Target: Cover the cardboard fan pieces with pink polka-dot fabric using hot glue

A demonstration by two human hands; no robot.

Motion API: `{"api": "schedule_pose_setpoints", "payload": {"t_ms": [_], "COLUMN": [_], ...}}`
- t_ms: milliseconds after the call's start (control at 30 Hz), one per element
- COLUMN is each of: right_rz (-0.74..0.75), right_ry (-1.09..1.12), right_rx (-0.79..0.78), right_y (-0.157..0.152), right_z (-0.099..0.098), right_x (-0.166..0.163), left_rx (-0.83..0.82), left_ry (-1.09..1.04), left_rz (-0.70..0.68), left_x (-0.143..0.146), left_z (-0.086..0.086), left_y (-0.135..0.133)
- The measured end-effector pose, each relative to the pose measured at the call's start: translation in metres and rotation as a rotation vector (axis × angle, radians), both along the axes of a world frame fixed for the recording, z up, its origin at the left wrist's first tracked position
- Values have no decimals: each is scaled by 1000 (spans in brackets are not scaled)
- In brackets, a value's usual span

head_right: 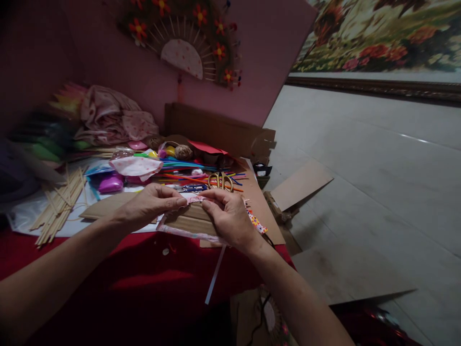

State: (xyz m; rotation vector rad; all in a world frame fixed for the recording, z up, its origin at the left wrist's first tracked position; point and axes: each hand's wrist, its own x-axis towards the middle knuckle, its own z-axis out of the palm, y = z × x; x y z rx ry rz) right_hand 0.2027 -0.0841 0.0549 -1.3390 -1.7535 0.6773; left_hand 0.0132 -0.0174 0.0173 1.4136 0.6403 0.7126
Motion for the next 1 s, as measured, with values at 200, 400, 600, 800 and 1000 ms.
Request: {"api": "schedule_pose_setpoints", "payload": {"t_ms": [200, 400, 600, 800, 1000], "right_rz": [-72, -47, -12, -49, -85], "right_ry": [41, -14, -68, -1, -2], "right_rx": [-8, 39, 90, 115, 145], "right_y": [-3, -2, -4, -2, 2], "right_z": [-3, -2, -6, -14, -13], "right_x": [-3, 0, -3, -9, -9], "left_rx": [-40, 90, 140, 11, -40], "left_ry": [-11, 8, 2, -3, -87], "left_rz": [-39, 50, -21, -64, 84], "left_x": [2, 5, 5, 5, 7], "left_z": [1, -1, 1, 1, 1], "left_y": [-4, -4, -7, -7, -7]}}
